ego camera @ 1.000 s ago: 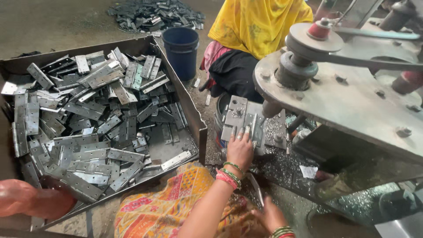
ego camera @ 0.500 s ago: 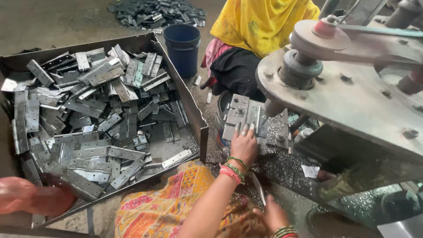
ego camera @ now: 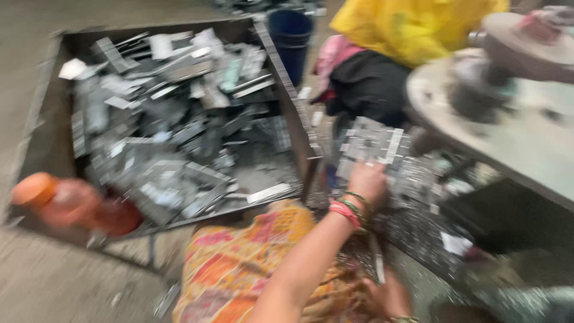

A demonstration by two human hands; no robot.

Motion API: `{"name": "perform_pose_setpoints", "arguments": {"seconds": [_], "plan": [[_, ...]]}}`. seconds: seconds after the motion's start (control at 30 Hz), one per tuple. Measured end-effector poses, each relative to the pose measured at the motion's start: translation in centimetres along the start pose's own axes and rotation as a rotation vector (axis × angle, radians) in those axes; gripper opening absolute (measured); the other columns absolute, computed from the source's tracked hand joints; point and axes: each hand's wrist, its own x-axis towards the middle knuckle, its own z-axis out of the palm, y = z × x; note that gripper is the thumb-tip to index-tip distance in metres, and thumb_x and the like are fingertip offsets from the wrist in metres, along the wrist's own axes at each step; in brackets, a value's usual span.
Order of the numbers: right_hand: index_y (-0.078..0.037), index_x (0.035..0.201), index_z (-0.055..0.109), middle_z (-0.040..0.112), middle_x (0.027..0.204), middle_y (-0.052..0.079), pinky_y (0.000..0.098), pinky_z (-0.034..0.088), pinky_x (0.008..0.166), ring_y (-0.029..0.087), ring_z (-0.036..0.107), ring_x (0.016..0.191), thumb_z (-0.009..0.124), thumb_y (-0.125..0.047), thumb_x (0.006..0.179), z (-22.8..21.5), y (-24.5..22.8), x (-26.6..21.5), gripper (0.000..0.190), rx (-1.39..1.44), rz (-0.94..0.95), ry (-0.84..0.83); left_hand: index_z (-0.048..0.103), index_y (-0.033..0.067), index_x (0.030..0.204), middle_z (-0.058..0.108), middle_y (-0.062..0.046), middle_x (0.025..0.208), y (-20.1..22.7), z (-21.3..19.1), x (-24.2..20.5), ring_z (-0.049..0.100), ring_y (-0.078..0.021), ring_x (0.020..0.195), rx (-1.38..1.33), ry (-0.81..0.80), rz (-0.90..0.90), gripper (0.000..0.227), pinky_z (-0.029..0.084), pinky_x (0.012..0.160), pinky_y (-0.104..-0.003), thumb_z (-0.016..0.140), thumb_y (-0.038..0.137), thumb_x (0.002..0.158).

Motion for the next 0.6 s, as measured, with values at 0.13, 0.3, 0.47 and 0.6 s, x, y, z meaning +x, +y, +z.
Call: {"name": "perform_pose_setpoints", "arguments": {"seconds": [0.13, 0.3, 0.47, 0.6], "plan": [[-0.009, 0.130, 0.067, 0.078, 0.099, 0.019, 0.0468, 0.056, 0.095, 0.035, 0.076, 0.099, 0.065, -0.069, 0.083, -7.0, 1.1, 2.8, 0.076, 0.004, 0.080, 0.057, 0.072, 0.0109, 0.111, 0.065, -0.005, 0.129, -2.4, -2.8, -5.9, 0.062, -0.0214, 0.125, -0.112, 0.195, 0.049, 0.031, 0.043, 0.111, -0.047, 0.064, 0.023, 0.084], [0.008, 0.121, 0.068, 0.067, 0.101, 0.026, 0.0369, 0.059, 0.075, 0.024, 0.072, 0.075, 0.084, -0.033, 0.090, -10.7, 0.4, 5.0, 0.054, 0.141, -0.455, 0.543, 0.068, 0.0143, 0.128, 0.062, -0.005, 0.134, -15.0, -2.7, -15.3, 0.062, -0.0223, 0.118, 0.102, 0.450, -0.161, 0.033, 0.045, 0.108, -0.046, 0.064, 0.020, 0.096], [0.006, 0.121, 0.068, 0.067, 0.101, 0.025, 0.0367, 0.059, 0.076, 0.024, 0.072, 0.076, 0.084, -0.033, 0.088, -10.9, 0.5, 8.2, 0.053, 0.174, -0.321, 0.575, 0.076, 0.0220, 0.102, 0.066, -0.005, 0.122, -32.3, -3.7, -21.4, 0.062, -0.0235, 0.119, 0.548, 0.002, -0.385, 0.030, 0.036, 0.109, -0.053, 0.064, 0.024, 0.075], [0.005, 0.120, 0.069, 0.068, 0.101, 0.024, 0.0366, 0.059, 0.076, 0.024, 0.072, 0.076, 0.085, -0.033, 0.087, -11.0, 0.4, 8.7, 0.053, 0.176, -0.249, 0.591, 0.075, 0.0278, 0.111, 0.068, -0.001, 0.113, -40.6, -4.8, -24.6, 0.062, -0.0200, 0.118, 0.451, -0.291, -0.266, 0.025, 0.031, 0.118, -0.055, 0.061, 0.016, 0.094]]}}
